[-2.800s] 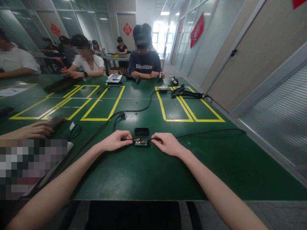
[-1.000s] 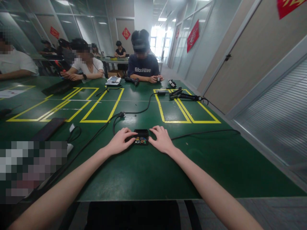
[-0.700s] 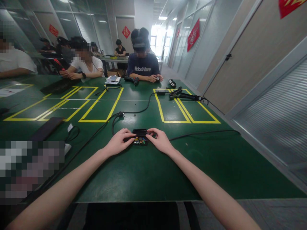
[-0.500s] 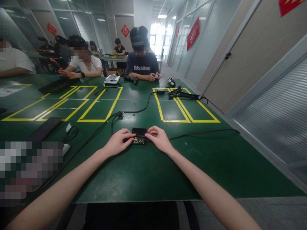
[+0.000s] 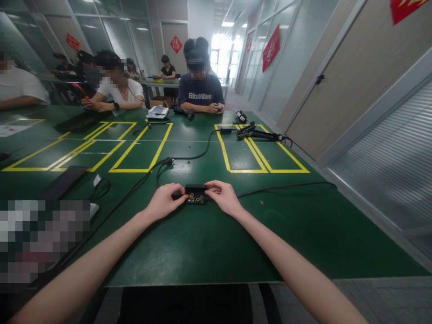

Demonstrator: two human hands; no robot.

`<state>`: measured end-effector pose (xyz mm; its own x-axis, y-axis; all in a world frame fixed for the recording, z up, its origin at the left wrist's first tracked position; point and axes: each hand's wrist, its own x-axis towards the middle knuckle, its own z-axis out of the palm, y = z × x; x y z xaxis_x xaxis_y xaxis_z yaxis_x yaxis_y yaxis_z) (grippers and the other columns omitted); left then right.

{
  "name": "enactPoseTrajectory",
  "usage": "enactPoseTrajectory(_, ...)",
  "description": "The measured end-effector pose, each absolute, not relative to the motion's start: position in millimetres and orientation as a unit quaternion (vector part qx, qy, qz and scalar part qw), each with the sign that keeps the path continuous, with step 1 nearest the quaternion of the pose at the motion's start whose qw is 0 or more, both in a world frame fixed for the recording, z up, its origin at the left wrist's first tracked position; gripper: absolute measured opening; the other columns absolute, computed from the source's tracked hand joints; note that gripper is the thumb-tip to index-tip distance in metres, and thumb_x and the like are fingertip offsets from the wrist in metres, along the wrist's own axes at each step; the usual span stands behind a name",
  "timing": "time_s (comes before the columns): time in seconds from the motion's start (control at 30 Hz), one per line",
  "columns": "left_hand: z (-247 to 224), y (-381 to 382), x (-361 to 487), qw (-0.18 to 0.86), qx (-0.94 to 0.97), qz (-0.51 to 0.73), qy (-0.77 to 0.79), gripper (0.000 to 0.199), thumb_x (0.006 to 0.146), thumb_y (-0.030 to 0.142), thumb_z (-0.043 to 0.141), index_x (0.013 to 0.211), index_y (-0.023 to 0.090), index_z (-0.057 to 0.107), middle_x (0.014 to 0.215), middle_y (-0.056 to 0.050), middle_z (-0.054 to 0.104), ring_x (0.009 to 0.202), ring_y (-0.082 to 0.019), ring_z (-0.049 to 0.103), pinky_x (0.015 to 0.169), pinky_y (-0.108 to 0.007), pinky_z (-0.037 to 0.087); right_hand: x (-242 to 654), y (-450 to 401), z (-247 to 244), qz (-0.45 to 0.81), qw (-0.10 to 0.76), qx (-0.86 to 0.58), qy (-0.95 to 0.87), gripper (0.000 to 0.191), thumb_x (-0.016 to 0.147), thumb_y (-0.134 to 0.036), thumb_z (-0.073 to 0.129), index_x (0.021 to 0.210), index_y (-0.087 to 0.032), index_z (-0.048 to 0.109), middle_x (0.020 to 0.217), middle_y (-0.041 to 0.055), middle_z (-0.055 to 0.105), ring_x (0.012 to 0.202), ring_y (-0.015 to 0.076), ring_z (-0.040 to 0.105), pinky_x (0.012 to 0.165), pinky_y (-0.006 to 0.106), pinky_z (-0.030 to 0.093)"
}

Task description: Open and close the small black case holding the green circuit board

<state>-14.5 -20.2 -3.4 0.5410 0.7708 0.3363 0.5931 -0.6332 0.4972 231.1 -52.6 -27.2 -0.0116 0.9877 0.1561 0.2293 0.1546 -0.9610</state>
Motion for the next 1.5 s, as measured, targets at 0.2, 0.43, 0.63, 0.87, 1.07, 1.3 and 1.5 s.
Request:
enactPoseTrajectory(0.2, -3, -21, -16, 0.224, 0.831, 0.296, 0.415, 0.018, 0.083, 0.029, 0.071, 0.082, 0.022, 0.055, 0.075, 0.004, 0.067, 0.066, -0.015, 0.062, 0.064, -0.026, 0.042, 231, -56, -23, 0.408, 0.468, -0.505, -0.6, 0.023, 0.076, -0.027, 0.074, 0.096, -0.018, 0.077, 0.09, 0.0054, 0.08, 0.085, 0.0206, 0.077, 0.085, 0.036, 0.063)
enactPoseTrajectory(0.43, -6, -20, -17, 0.275, 0.828, 0.305, 0.381, 0.022, 0.085, 0.03, 0.068, 0.103, 0.022, 0.058, 0.093, -0.001, 0.073, 0.077, -0.017, 0.067, 0.07, -0.029, 0.05, 234, -64, -14, 0.402, 0.446, -0.483, -0.637, 0.021, 0.08, -0.024, 0.068, 0.098, -0.019, 0.077, 0.102, 0.0065, 0.079, 0.096, 0.0212, 0.076, 0.095, 0.04, 0.06)
enactPoseTrajectory(0.63, -1, -20, -23, 0.278, 0.861, 0.269, 0.33, 0.043, 0.08, 0.022, 0.065, 0.123, 0.021, 0.061, 0.106, -0.006, 0.072, 0.089, -0.02, 0.068, 0.083, -0.034, 0.054, 235, -66, -13, 0.384, 0.442, -0.462, -0.666, 0.01, 0.079, -0.023, 0.066, 0.085, -0.018, 0.071, 0.109, 0.0094, 0.078, 0.101, 0.0221, 0.075, 0.095, 0.041, 0.059)
enactPoseTrajectory(0.87, -1, -21, -24, 0.246, 0.885, 0.253, 0.305, 0.037, 0.077, 0.027, 0.075, 0.113, 0.023, 0.067, 0.107, -0.004, 0.068, 0.094, -0.021, 0.066, 0.087, -0.035, 0.054, 237, -71, -7, 0.33, 0.399, -0.444, -0.731, 0.013, 0.077, -0.019, 0.068, 0.089, -0.019, 0.066, 0.11, 0.0094, 0.076, 0.102, 0.0224, 0.073, 0.098, 0.043, 0.055)
enactPoseTrajectory(1.07, -4, -20, -22, 0.235, 0.887, 0.251, 0.308, 0.035, 0.078, 0.026, 0.076, 0.112, 0.022, 0.067, 0.106, -0.005, 0.069, 0.095, -0.022, 0.066, 0.088, -0.036, 0.054, 237, -71, -4, 0.268, 0.358, -0.454, -0.771, 0.021, 0.075, -0.025, 0.076, 0.091, -0.021, 0.062, 0.11, 0.0085, 0.075, 0.1, 0.0232, 0.071, 0.092, 0.041, 0.055)
enactPoseTrajectory(1.3, -4, -20, -21, 0.225, 0.893, 0.247, 0.302, 0.034, 0.079, 0.026, 0.074, 0.112, 0.022, 0.067, 0.106, -0.006, 0.07, 0.095, -0.022, 0.066, 0.087, -0.036, 0.054, 238, -72, -10, 0.204, 0.339, -0.428, -0.813, 0.019, 0.079, -0.022, 0.075, 0.093, -0.021, 0.061, 0.114, 0.0098, 0.073, 0.102, 0.0235, 0.069, 0.09, 0.04, 0.054)
enactPoseTrajectory(1.5, -3, -20, -22, 0.187, 0.91, 0.237, 0.283, 0.034, 0.083, 0.027, 0.072, 0.116, 0.021, 0.066, 0.112, -0.009, 0.069, 0.1, -0.024, 0.067, 0.091, -0.037, 0.054, 233, -74, -10, 0.133, 0.31, -0.428, -0.838, 0.02, 0.083, -0.022, 0.07, 0.101, -0.021, 0.06, 0.108, 0.0104, 0.07, 0.097, 0.0237, 0.067, 0.085, 0.038, 0.054)
